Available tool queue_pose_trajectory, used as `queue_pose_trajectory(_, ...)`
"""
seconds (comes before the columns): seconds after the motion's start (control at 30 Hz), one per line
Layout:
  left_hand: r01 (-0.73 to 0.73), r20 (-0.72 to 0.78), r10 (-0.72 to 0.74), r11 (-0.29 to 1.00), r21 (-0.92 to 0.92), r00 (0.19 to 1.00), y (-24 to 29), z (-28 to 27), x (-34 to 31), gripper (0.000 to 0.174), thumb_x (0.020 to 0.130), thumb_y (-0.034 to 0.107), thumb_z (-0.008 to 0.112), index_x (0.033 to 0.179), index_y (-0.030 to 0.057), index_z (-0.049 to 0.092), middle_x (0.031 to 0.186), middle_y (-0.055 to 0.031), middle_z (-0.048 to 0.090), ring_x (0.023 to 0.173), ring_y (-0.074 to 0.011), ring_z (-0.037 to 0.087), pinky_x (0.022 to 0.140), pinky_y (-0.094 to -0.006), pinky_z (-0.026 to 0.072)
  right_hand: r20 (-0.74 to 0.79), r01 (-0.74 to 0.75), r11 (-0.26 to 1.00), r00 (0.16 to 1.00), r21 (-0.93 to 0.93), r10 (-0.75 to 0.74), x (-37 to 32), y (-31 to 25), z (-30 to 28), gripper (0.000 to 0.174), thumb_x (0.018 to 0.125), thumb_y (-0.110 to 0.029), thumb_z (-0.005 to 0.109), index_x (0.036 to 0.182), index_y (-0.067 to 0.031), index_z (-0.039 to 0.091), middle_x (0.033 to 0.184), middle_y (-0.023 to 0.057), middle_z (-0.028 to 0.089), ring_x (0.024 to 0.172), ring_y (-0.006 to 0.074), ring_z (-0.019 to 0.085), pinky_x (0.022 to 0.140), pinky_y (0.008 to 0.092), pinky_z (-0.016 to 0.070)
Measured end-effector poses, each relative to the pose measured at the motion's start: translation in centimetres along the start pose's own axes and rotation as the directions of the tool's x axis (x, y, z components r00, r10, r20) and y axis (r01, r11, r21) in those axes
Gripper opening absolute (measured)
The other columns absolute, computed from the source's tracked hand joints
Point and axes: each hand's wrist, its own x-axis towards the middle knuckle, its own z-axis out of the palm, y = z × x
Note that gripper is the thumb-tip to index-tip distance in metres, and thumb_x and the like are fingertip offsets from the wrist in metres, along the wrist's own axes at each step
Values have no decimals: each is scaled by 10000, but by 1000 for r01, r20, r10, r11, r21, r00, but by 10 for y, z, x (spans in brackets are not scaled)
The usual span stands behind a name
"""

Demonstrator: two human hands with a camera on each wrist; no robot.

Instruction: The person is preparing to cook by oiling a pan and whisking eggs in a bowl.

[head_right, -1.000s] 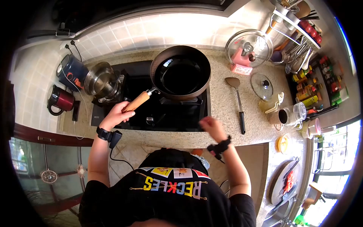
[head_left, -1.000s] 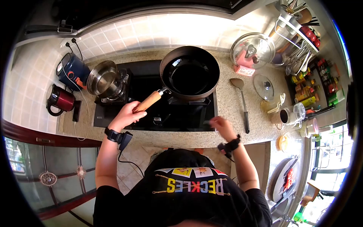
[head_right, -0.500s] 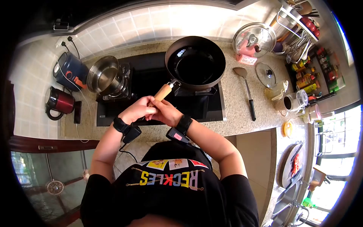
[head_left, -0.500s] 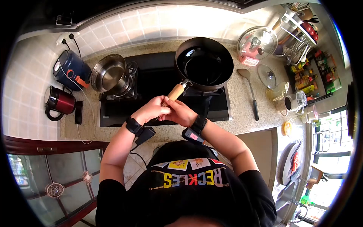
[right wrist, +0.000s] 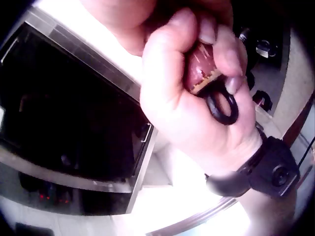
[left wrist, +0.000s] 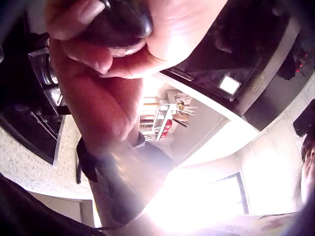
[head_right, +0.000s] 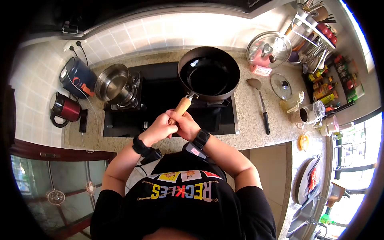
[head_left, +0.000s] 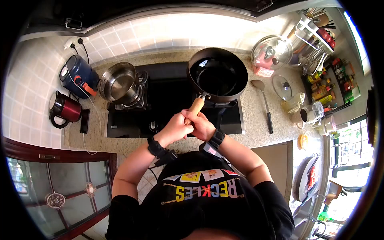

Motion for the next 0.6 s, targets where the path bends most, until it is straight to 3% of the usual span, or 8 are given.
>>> queue_pose_trajectory(0.07,0,-5,0,1000,-28,1000,-4,6,-3,580,753,-7,535,1320,-26,413,786,-30,542,530,-81,511,434,-217,434,20,5,1000,1000,-31,-4,-3,0,-6,330,888,-244,665,1087,-10,543,866,126,623,706,276,647,481,429,547)
queue_pose_trajectory(0.2,-229,-98,248,958,174,964,-16,14,-23,610,769,14,566,1353,-10,393,818,-44,556,543,-90,541,461,-223,454,103,27,998,994,-50,-22,-11,12,-7,362,856,-237,721,1086,-17,550,905,88,637,827,207,646,761,350,549)
queue_pose_trajectory(0.23,-173,-80,186,974,149,979,-18,13,-30,627,766,11,576,1363,-11,384,893,-60,578,665,-112,586,573,-246,498,118,-25,999,993,-37,29,-14,13,-7,369,836,-217,744,1084,-23,550,934,80,633,853,197,641,798,345,538)
queue_pose_trajectory(0.3,-291,-111,316,937,195,942,-25,17,-42,629,771,-3,573,1370,-12,382,1033,-86,582,884,-138,597,757,-278,505,164,-43,996,985,-78,55,-16,20,-7,348,837,-204,743,1093,-56,559,986,43,613,919,169,614,855,339,504)
queue_pose_trajectory(0.33,-236,-113,243,969,72,963,-24,20,-48,644,783,-18,562,1392,-6,353,1146,-97,555,1057,-153,550,898,-294,459,176,-66,994,981,-85,80,-18,20,-5,352,832,-157,744,1102,-52,544,995,48,605,930,175,612,860,340,504)
queue_pose_trajectory(0.43,-212,-125,204,976,-49,971,-48,20,-49,666,796,-30,549,1416,7,308,1183,-102,538,1109,-165,536,933,-300,450,148,-59,983,985,-176,86,-20,17,2,372,827,-153,746,1105,-31,532,995,64,606,913,177,617,809,318,524)
queue_pose_trajectory(0.53,-184,-123,170,976,-117,978,-32,17,-46,684,803,-20,547,1425,11,267,1023,-66,558,828,-131,588,693,-257,506,191,26,933,980,-359,46,-7,6,-2,371,839,-162,733,1102,-9,522,975,81,613,893,182,627,798,315,531)
queue_pose_trajectory(0.6,-177,-144,147,959,-220,979,-19,19,-32,682,795,-14,550,1417,14,272,839,-25,536,557,-80,505,457,-213,437,181,49,933,983,-357,18,-8,-13,7,334,861,-176,709,1052,34,533,896,111,629,780,194,645,652,329,565)
